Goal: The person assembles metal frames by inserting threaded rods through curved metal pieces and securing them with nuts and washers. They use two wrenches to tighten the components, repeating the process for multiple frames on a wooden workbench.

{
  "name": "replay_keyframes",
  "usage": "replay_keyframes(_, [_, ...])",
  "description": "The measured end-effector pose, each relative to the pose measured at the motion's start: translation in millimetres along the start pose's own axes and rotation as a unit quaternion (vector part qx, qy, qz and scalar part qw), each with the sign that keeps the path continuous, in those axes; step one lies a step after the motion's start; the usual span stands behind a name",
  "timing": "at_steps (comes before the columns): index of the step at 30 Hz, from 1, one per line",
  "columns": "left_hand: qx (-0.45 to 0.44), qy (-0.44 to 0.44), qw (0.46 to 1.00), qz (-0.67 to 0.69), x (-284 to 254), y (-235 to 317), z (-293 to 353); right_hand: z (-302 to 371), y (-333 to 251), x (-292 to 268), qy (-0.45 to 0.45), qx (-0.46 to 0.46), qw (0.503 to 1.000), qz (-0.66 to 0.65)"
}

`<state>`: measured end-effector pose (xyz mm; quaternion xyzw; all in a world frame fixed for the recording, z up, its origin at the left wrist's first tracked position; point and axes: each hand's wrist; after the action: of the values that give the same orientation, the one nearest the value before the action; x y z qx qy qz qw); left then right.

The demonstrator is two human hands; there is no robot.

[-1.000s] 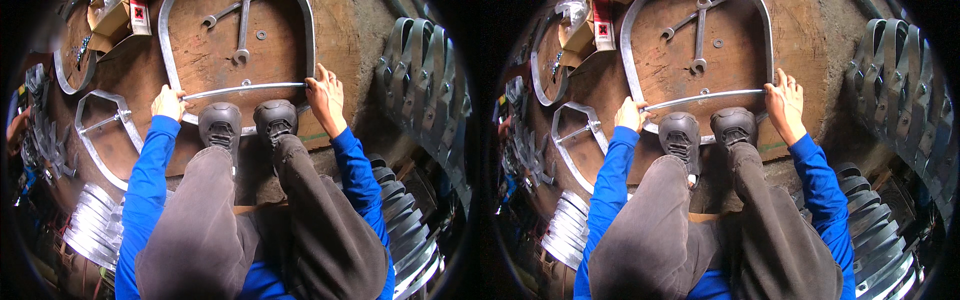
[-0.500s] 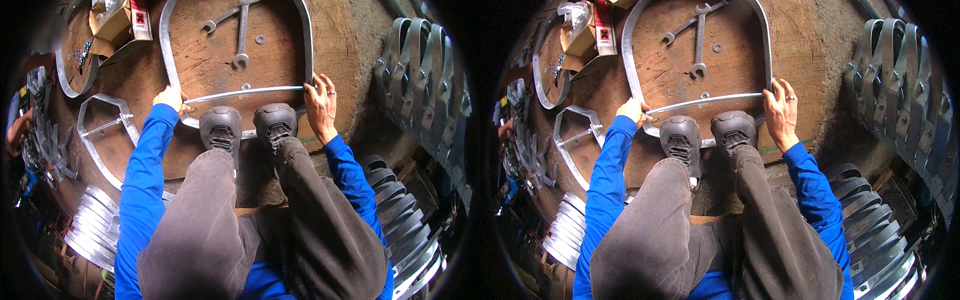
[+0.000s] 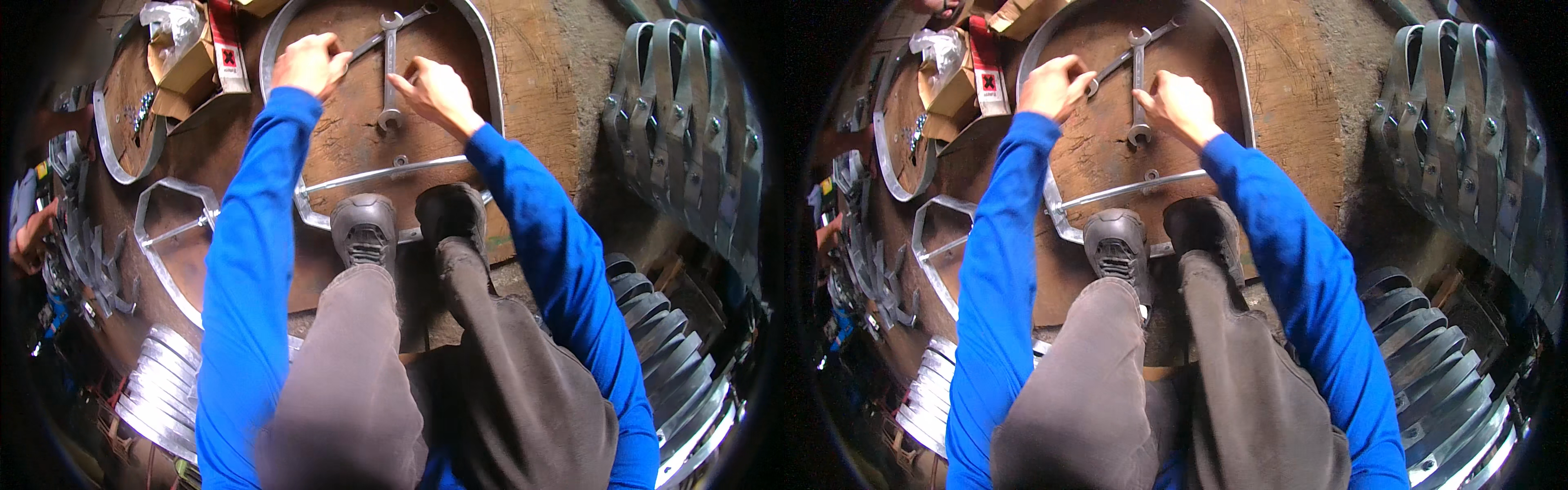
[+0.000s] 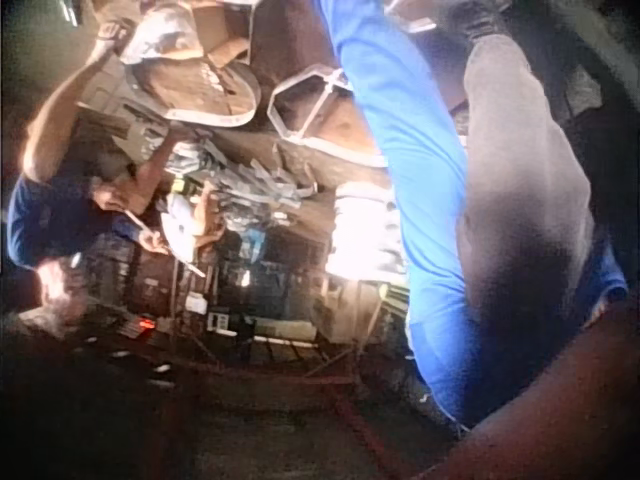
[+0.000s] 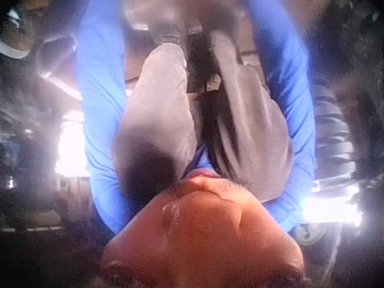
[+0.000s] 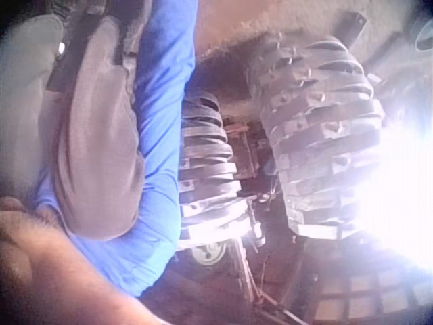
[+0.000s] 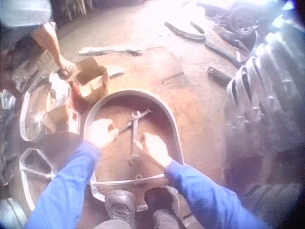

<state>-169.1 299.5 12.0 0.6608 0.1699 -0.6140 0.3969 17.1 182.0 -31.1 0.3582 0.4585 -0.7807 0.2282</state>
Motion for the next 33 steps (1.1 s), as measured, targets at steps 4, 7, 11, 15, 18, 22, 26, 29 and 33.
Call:
replay_keyframes(4, [-0.006, 0.022, 0.998, 0.06, 62.5, 18.3, -52.6, -27.1, -4.6, 9.6, 0.012, 0.066, 0.997, 0.034])
replay_keyframes(7, [0.003, 0.014, 1.0, 0.018, 77.9, 12.7, -59.7, -36.0, -10.9, 13.8, 0.036, 0.054, 0.997, 0.03])
replay_keyframes(11, [0.005, -0.034, 0.994, 0.106, 84.9, -4.0, -64.3, -35.5, -4.6, 6.7, 0.017, 0.045, 0.998, 0.043])
replay_keyframes(15, [-0.017, -0.054, 0.994, 0.098, 83.8, -3.3, -51.9, -3.4, 18.5, -5.0, 0.146, -0.061, 0.985, -0.065])
replay_keyframes(18, [-0.039, -0.113, 0.98, 0.156, 65.4, -3.5, -52.9, 46.3, 11.8, -56.6, 0.062, -0.021, 0.979, -0.195])
replay_keyframes(22, [-0.006, -0.127, 0.954, 0.272, 66.2, 18.1, -57.7, 96.7, 56.6, -92.4, 0.104, 0.03, 0.942, -0.316])
replay_keyframes(26, [-0.158, -0.202, 0.703, 0.663, 57.8, 36.8, -30.9, 144.9, 99.8, -116.1, 0.176, 0.087, 0.9, -0.39])
replay_keyframes(29, [-0.169, -0.169, 0.623, 0.745, 31.5, 90.0, 4.4, 171.9, 123.7, -125.6, 0.219, 0.066, 0.9, -0.372])
replay_keyframes(33, [-0.131, -0.078, 0.636, 0.757, 49.3, 147.2, 32.8, 192.0, 135.7, -114.6, 0.242, 0.022, 0.907, -0.343])
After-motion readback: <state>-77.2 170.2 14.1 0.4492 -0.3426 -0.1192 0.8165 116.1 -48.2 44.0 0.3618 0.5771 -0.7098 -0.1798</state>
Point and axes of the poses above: each hand's wrist, its own z-axis away from the middle knuckle, its own x-axis out of the palm, y = z × x, and after that the axes turned 11 degrees about x, right-handed
